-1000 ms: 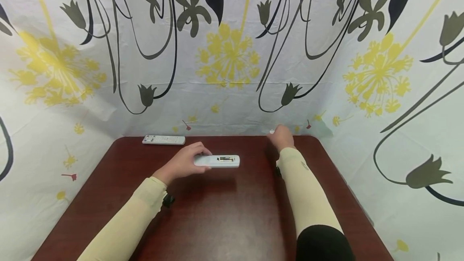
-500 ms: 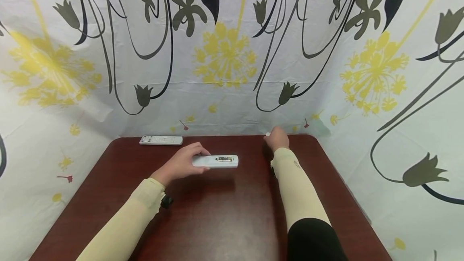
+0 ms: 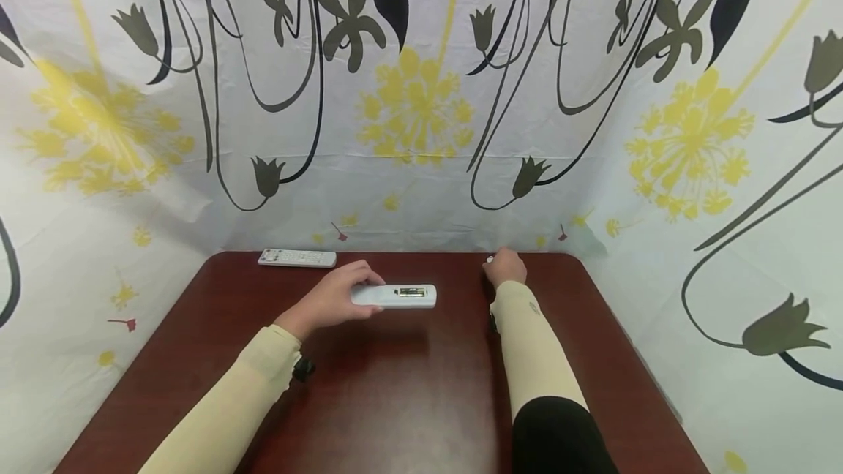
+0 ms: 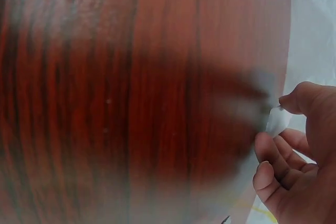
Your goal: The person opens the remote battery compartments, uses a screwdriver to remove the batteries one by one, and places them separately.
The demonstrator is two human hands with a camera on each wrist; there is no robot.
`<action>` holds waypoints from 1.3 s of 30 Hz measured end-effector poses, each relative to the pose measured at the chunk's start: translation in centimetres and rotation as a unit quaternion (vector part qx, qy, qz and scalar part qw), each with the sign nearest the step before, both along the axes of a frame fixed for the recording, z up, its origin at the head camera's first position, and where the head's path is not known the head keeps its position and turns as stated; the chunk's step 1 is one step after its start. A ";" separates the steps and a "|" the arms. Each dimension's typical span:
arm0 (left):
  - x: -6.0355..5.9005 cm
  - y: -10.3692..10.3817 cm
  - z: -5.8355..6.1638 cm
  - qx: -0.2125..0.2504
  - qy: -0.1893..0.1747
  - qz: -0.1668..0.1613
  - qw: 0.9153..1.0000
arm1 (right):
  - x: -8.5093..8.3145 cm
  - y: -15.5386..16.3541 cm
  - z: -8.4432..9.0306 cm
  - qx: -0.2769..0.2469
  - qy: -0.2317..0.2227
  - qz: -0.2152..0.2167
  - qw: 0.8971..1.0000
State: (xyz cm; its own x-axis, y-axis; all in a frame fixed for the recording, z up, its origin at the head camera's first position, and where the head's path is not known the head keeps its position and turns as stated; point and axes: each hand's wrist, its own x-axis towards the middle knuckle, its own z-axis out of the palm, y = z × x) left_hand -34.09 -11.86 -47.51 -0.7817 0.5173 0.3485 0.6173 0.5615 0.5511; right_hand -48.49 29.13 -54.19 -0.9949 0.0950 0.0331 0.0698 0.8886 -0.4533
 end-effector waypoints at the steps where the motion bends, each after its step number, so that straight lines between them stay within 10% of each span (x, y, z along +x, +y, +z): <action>1: 0.0 0.1 0.0 0.000 0.000 0.000 1.000 | 0.1 0.1 0.0 0.000 0.000 -0.003 1.000; 39: -0.2 0.4 0.2 0.003 -0.015 0.000 1.000 | 1.1 -0.4 0.9 -0.008 0.030 0.028 0.999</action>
State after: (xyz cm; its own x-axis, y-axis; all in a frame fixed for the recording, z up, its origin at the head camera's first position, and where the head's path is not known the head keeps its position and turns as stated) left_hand -34.25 -11.46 -47.34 -0.7914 0.5152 0.3289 0.6010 0.5579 0.5723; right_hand -47.40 28.74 -53.26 -0.9950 0.0407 0.0912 -0.0069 0.8829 -0.4696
